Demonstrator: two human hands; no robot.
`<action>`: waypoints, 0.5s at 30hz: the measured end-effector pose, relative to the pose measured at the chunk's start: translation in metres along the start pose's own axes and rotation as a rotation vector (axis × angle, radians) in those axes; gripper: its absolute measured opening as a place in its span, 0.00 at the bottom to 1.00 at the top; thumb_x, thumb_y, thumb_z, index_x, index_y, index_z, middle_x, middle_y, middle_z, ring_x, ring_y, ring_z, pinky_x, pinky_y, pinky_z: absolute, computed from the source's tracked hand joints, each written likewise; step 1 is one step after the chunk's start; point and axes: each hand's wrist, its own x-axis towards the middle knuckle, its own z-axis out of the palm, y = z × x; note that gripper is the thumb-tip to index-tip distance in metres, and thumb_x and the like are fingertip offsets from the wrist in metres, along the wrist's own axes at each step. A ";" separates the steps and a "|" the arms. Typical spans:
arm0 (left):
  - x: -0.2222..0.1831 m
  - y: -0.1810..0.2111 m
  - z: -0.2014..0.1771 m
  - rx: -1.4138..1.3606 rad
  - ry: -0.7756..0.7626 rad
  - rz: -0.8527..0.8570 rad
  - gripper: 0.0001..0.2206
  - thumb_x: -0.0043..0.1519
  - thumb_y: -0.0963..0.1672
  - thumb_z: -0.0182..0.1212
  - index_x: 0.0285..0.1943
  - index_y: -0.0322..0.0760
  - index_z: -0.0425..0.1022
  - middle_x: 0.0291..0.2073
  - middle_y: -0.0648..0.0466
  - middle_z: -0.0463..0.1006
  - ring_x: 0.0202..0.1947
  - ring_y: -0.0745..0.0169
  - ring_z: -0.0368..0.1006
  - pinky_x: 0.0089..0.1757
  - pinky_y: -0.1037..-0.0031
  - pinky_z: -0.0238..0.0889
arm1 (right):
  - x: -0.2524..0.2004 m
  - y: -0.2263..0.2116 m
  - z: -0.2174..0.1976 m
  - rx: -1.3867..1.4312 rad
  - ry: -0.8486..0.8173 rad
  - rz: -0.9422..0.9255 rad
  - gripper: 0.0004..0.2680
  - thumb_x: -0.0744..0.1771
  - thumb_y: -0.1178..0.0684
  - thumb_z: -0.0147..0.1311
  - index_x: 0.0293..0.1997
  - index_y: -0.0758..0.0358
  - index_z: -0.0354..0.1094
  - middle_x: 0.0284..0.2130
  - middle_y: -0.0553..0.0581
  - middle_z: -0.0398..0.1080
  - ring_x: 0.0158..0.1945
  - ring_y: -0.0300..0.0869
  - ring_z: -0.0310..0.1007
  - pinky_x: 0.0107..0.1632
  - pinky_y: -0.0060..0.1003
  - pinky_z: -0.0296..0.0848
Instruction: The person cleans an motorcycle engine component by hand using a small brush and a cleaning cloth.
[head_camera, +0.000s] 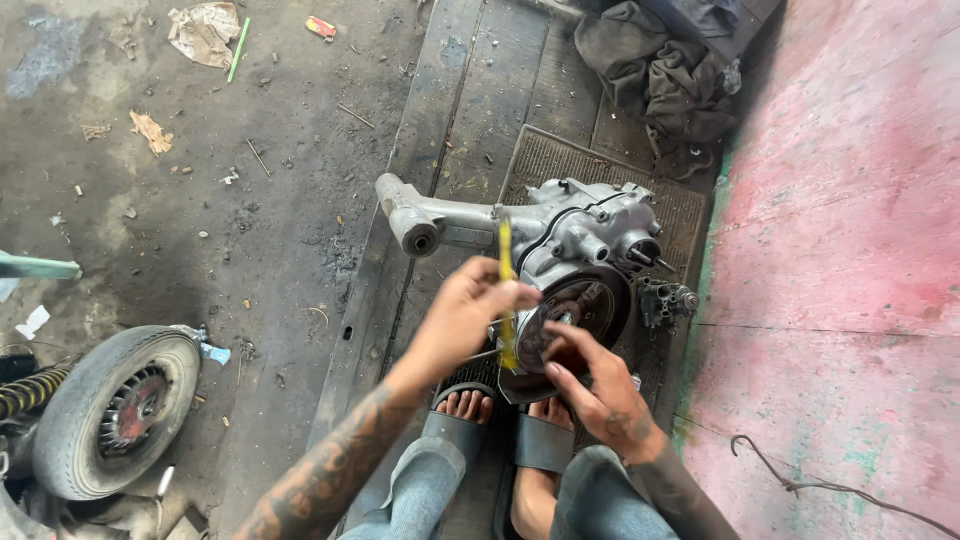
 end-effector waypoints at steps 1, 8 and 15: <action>0.001 -0.008 0.010 -0.005 -0.001 0.004 0.05 0.66 0.42 0.55 0.47 0.34 0.71 0.43 0.48 0.86 0.48 0.55 0.83 0.54 0.63 0.74 | 0.004 -0.007 0.006 -0.006 -0.001 -0.002 0.17 0.67 0.49 0.52 0.64 0.55 0.65 0.40 0.51 0.77 0.41 0.37 0.75 0.49 0.33 0.72; 0.020 -0.046 0.028 0.037 0.048 0.152 0.13 0.66 0.47 0.61 0.52 0.33 0.73 0.34 0.50 0.85 0.39 0.63 0.81 0.44 0.71 0.71 | 0.030 -0.009 0.023 0.043 0.266 -0.017 0.16 0.69 0.55 0.52 0.64 0.63 0.56 0.41 0.68 0.75 0.43 0.59 0.79 0.46 0.54 0.77; 0.030 -0.088 -0.033 1.106 0.123 0.359 0.24 0.67 0.56 0.51 0.59 0.37 0.73 0.48 0.42 0.82 0.48 0.39 0.80 0.53 0.53 0.65 | 0.080 -0.023 -0.020 -0.410 0.252 -0.109 0.10 0.71 0.62 0.41 0.57 0.72 0.65 0.29 0.66 0.75 0.26 0.53 0.77 0.31 0.44 0.76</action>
